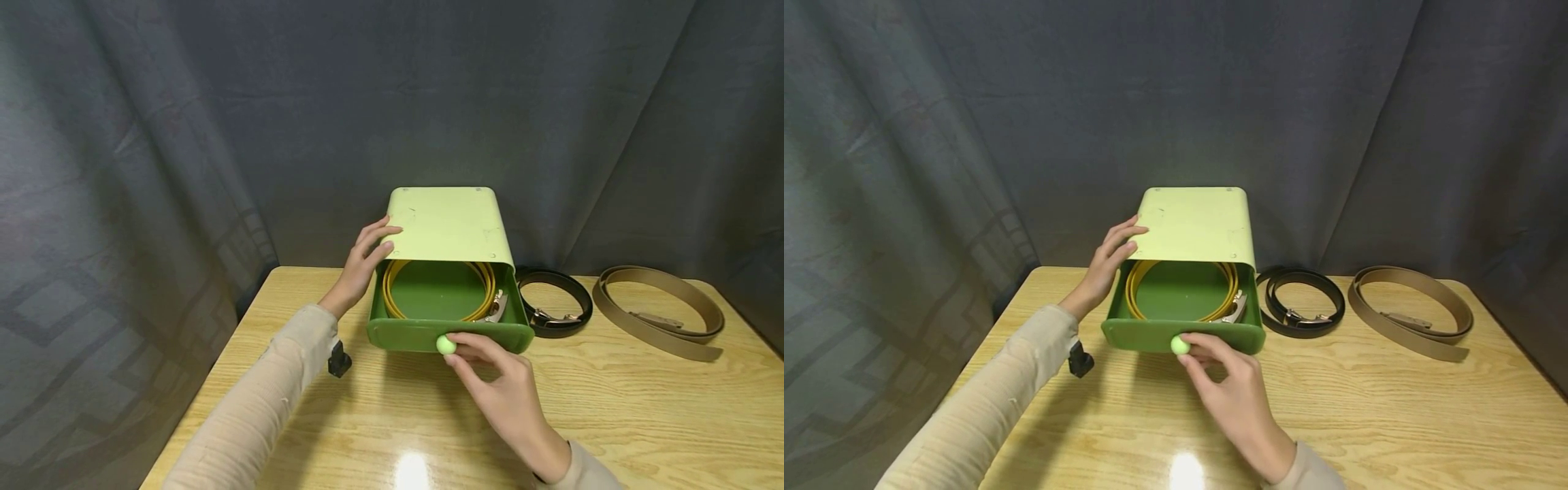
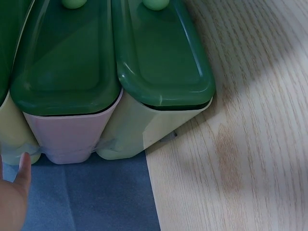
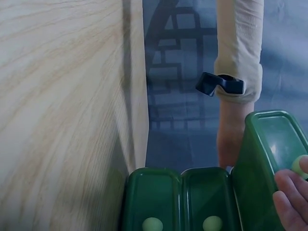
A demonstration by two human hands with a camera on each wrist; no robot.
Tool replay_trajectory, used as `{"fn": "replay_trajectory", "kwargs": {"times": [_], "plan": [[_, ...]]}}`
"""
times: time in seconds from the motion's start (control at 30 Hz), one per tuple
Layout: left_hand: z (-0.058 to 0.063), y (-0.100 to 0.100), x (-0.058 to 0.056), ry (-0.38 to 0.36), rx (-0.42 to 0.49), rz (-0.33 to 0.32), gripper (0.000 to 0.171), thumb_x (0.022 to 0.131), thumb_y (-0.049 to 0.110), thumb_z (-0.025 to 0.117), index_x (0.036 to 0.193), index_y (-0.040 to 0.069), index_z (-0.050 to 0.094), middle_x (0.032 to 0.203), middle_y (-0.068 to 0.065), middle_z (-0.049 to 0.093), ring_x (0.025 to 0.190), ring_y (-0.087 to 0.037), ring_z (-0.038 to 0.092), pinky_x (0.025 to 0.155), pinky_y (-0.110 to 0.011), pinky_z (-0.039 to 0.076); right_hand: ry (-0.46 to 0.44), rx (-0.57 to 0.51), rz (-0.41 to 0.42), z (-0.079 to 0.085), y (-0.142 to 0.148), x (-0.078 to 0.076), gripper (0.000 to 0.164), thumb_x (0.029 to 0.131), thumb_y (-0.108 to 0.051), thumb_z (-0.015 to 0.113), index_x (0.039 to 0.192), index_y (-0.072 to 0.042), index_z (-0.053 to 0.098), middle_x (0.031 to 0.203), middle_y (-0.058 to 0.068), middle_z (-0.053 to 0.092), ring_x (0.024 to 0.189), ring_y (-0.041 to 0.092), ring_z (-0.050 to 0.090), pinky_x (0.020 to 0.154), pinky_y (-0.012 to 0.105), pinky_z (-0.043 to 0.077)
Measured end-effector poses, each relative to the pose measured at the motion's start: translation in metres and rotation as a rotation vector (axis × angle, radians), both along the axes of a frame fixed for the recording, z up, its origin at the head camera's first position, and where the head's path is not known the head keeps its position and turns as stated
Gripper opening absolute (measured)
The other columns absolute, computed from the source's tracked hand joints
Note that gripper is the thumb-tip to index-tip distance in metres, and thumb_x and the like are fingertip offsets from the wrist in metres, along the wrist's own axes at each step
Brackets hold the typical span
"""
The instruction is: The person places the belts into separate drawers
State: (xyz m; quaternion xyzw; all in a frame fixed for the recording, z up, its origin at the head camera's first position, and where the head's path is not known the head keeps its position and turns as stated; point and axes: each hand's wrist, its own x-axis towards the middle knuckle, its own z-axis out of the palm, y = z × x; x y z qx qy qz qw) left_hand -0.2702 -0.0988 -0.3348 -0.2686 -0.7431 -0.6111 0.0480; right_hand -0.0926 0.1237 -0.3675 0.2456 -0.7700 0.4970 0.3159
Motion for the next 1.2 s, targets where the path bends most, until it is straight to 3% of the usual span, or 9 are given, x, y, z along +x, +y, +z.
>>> {"fn": "replay_trajectory", "kwargs": {"times": [0.33, 1.2], "plan": [[-0.002, -0.001, 0.0, 0.027, -0.009, 0.031, 0.037, 0.104, 0.023, 0.048, 0.138, 0.008, 0.057, 0.158, 0.003, 0.028, 0.145, -0.016, 0.021, 0.114, -0.051, 0.024, 0.049, -0.001, -0.024, -0.002, -0.003, -0.009, 0.043, 0.071, 0.011, 0.083, 0.108, -0.01, 0.074, 0.093, 0.002, 0.075, 0.078, 0.012, 0.071, 0.077, 0.015, 0.051], [-0.002, 0.002, -0.003, 0.04, 0.02, 0.009, 0.038, 0.103, 0.022, 0.049, 0.137, 0.006, 0.057, 0.157, -0.001, 0.029, 0.145, -0.018, 0.023, 0.113, -0.053, 0.025, 0.03, -0.025, -0.021, 0.002, -0.002, -0.025, 0.039, 0.077, 0.009, 0.08, 0.111, -0.008, 0.073, 0.089, 0.001, 0.075, 0.078, 0.012, 0.071, 0.073, 0.016, 0.052]]}}
